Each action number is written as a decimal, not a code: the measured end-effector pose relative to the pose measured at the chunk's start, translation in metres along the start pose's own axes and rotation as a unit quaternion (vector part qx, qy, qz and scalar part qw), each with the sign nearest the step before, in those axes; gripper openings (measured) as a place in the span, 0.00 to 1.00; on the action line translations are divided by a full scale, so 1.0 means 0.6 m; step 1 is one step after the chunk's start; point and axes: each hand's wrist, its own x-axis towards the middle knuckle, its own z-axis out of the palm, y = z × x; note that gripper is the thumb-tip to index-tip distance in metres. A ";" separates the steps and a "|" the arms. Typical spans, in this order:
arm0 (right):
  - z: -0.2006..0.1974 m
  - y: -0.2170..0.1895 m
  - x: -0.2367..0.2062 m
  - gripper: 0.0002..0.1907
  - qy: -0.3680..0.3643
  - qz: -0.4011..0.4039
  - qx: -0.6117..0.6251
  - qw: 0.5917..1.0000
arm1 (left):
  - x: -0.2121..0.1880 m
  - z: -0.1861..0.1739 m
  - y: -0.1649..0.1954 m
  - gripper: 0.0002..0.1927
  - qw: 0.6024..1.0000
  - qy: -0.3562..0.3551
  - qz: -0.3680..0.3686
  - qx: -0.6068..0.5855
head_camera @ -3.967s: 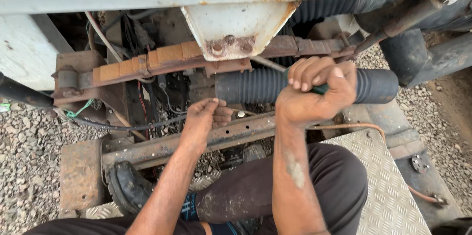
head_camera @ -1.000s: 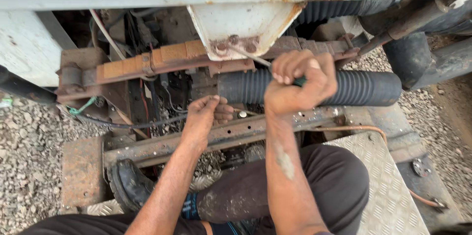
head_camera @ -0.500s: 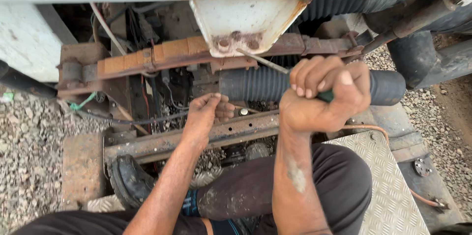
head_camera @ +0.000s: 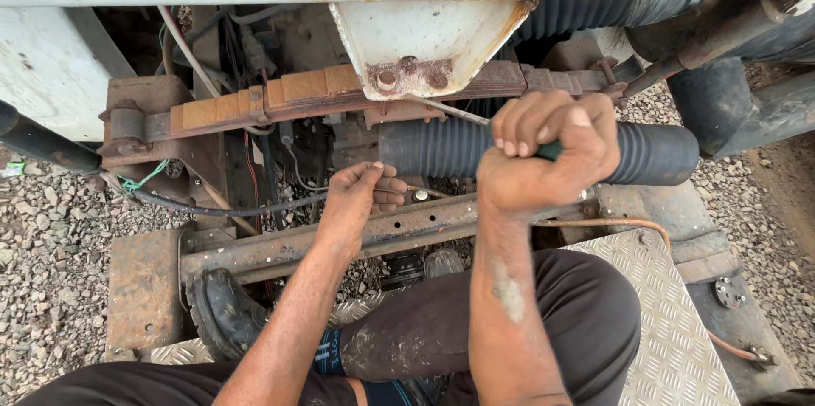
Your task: The person uses a screwdriver to scrape rust and debris from a metal leaf spring assembly under a vehicle. They repeatedly scrape the same area to clean the surface.
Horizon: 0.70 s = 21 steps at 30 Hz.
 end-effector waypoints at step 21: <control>0.001 -0.007 0.002 0.15 0.049 0.058 0.018 0.997 | -0.002 0.002 -0.005 0.14 1.000 0.004 -0.014 0.000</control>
